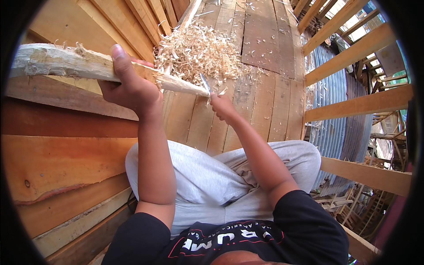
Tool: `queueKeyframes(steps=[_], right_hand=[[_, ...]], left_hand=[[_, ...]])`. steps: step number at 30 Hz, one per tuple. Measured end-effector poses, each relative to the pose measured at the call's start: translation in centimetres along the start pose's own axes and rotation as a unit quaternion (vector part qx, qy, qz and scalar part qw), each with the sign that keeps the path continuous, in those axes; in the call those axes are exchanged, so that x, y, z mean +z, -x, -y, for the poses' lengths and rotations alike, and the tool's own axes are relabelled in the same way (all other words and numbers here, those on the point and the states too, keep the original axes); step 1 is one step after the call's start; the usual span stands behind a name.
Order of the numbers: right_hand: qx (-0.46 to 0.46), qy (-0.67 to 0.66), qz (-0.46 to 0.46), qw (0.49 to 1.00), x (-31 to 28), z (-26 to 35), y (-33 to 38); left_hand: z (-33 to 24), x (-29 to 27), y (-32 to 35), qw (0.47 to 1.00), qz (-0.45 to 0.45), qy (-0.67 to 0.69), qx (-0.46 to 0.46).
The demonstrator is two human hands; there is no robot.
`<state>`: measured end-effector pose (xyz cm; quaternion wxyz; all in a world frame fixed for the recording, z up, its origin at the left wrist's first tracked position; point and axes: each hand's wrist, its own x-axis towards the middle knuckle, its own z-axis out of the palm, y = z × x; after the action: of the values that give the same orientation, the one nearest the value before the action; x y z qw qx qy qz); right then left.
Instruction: The person sits on a wooden floor and uses a knife to carve a long piece of wood, peeling away shavings. The person holds the wood with one hand and uses the knife with the other to shape the surface.
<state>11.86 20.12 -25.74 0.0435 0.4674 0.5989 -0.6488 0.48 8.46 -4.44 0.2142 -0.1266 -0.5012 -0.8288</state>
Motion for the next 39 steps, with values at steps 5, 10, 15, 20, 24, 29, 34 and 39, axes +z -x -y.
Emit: queueKeyframes(steps=[5,10,15,20,24,29,34,39], right_hand=[[0.027,0.048,-0.006,0.998,-0.3,1.4,0.8],[0.104,-0.027,0.082,0.991,-1.4,1.5,0.0],[0.152,-0.117,0.166,0.967,-2.6,1.8,-0.6],[0.186,-0.242,0.219,0.927,-3.6,2.4,-0.1],[0.189,-0.327,0.229,0.897,-4.3,2.1,-0.4],[0.149,-0.196,0.129,0.961,-4.6,2.8,0.2],[0.108,-0.078,-0.011,0.991,-3.4,3.5,1.3],[-0.008,0.063,-0.065,0.996,-2.2,2.9,1.6]], left_hand=[[-0.7,0.2,0.3,1.0,0.018,0.007,0.008],[-0.8,0.2,0.5,0.999,0.024,0.025,0.014],[-1.4,0.6,0.5,1.0,0.011,0.008,0.022],[-1.8,0.0,0.0,1.0,0.012,-0.026,0.003],[-1.6,0.4,0.0,0.999,-0.003,0.04,0.013],[-1.5,0.6,0.1,0.998,0.007,0.057,0.004],[-1.3,0.4,0.2,0.997,0.011,0.07,0.005],[-1.7,0.4,0.0,0.998,0.005,0.061,0.001]])
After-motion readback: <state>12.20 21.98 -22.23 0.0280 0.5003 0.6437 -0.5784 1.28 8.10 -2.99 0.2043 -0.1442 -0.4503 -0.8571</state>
